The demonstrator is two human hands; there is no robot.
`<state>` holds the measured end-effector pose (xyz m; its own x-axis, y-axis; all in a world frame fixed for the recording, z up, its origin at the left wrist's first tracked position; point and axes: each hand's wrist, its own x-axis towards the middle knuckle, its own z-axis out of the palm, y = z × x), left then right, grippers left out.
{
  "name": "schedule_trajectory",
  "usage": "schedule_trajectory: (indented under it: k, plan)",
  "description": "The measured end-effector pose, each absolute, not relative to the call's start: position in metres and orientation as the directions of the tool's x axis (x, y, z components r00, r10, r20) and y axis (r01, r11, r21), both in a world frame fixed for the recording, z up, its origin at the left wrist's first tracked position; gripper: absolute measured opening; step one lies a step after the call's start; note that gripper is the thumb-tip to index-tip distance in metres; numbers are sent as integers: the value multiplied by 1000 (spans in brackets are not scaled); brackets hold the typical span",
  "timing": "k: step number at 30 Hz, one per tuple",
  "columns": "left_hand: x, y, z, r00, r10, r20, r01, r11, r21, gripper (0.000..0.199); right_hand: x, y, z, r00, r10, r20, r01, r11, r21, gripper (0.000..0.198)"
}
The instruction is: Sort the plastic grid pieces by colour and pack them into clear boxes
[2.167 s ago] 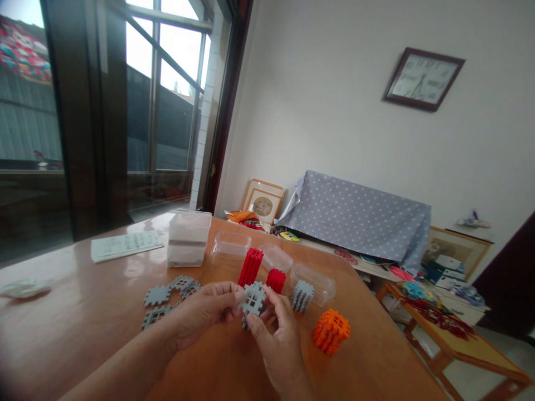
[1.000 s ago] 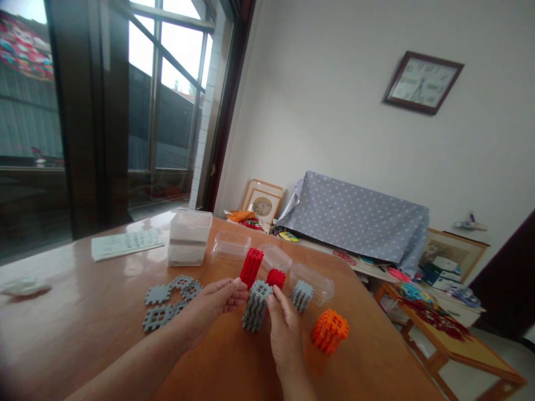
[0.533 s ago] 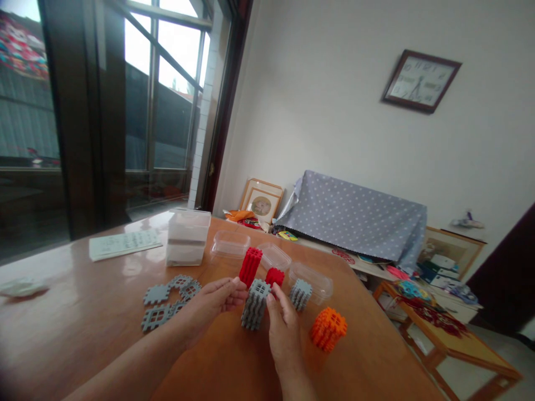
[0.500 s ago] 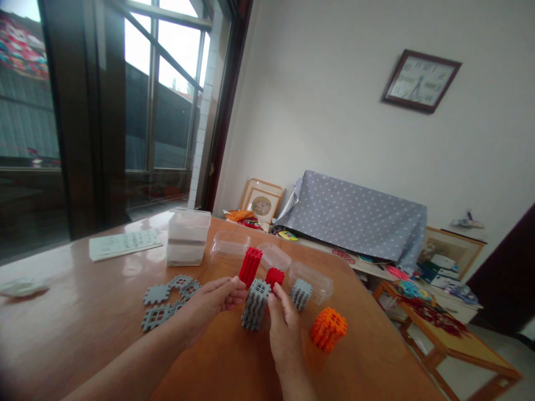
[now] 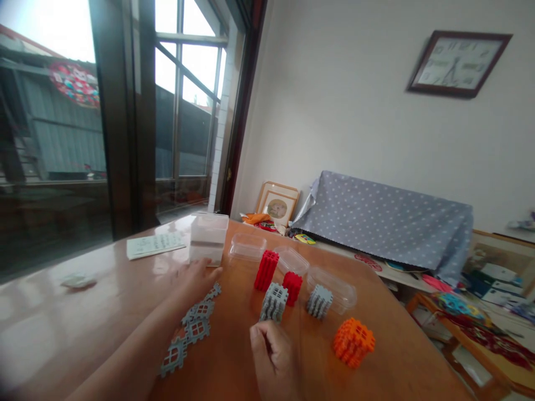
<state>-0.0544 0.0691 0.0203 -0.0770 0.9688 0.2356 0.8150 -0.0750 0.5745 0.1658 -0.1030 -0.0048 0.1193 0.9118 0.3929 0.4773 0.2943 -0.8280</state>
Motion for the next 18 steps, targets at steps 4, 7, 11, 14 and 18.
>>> schedule_trajectory:
  k: [4, 7, 11, 14, 18]
  plan:
    - [-50, 74, -8, -10, 988, 153, 898, -58, 436, 60, 157, -98, -14, -15, 908, 419, 529, 363, -767, 32]
    - [-44, 77, -24, 11, 996, 90, 926, -44, 375, 66, 155, -95, -20, -85, 883, 461, 583, 419, -696, 35]
    - [-33, 72, -30, 69, 992, 101, 946, -97, 311, 70, 155, -91, -26, -158, 875, 457, 631, 445, -635, 32]
    - [-22, 63, -24, 117, 989, 94, 928, -143, 343, 70, 156, -90, -28, -182, 880, 439, 628, 447, -637, 29]
    - [-12, 57, -10, 141, 981, 132, 773, -192, 605, 57, 155, -92, -23, -176, 892, 416, 637, 426, -643, 26]
